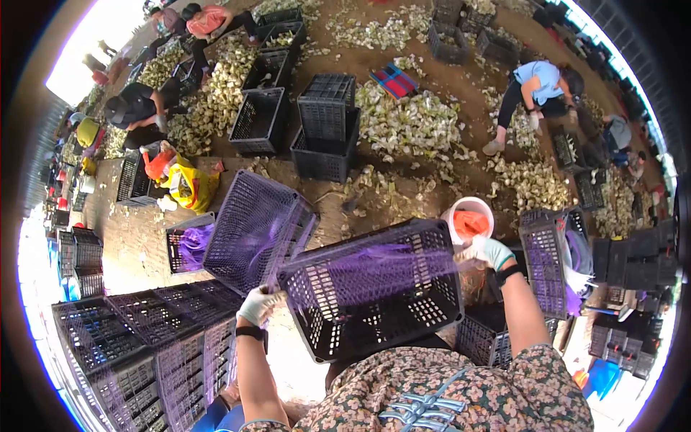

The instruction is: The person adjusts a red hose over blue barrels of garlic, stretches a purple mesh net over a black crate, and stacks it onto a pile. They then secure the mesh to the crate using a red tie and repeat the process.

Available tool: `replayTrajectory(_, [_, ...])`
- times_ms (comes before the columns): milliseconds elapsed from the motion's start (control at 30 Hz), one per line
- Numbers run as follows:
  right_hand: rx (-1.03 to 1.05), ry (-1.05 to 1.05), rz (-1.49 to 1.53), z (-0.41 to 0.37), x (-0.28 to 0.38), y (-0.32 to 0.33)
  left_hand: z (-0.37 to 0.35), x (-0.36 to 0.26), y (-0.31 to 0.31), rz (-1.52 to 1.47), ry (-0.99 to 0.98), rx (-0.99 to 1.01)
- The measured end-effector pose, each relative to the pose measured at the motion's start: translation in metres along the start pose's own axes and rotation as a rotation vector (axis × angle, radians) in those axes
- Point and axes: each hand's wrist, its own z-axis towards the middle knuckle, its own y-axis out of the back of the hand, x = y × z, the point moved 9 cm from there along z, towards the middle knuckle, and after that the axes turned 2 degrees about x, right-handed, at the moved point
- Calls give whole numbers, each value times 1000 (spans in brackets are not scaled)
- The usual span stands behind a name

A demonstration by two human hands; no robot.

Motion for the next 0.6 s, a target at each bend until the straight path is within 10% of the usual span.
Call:
replayTrajectory(33, [-46,28,-149,0,-4,2,-20,-11,-3,203,54,11])
replayTrajectory(300, [260,581,1496,0,-24,-73,-25,11,0,112,-323,-507])
replayTrajectory(433, [244,495,1511,-12,-11,-105,-18,31,-16,-957,-159,-259])
replayTrajectory(500, [73,599,1507,-16,-7,-95,24,74,50,-612,-487,-369])
replayTrajectory(533, [74,605,1510,-10,-11,-88,20,65,26,-1046,-401,-265])
replayTrajectory(600, [631,506,1368,-4,-7,-107,-28,19,-14,-1094,-383,-337])
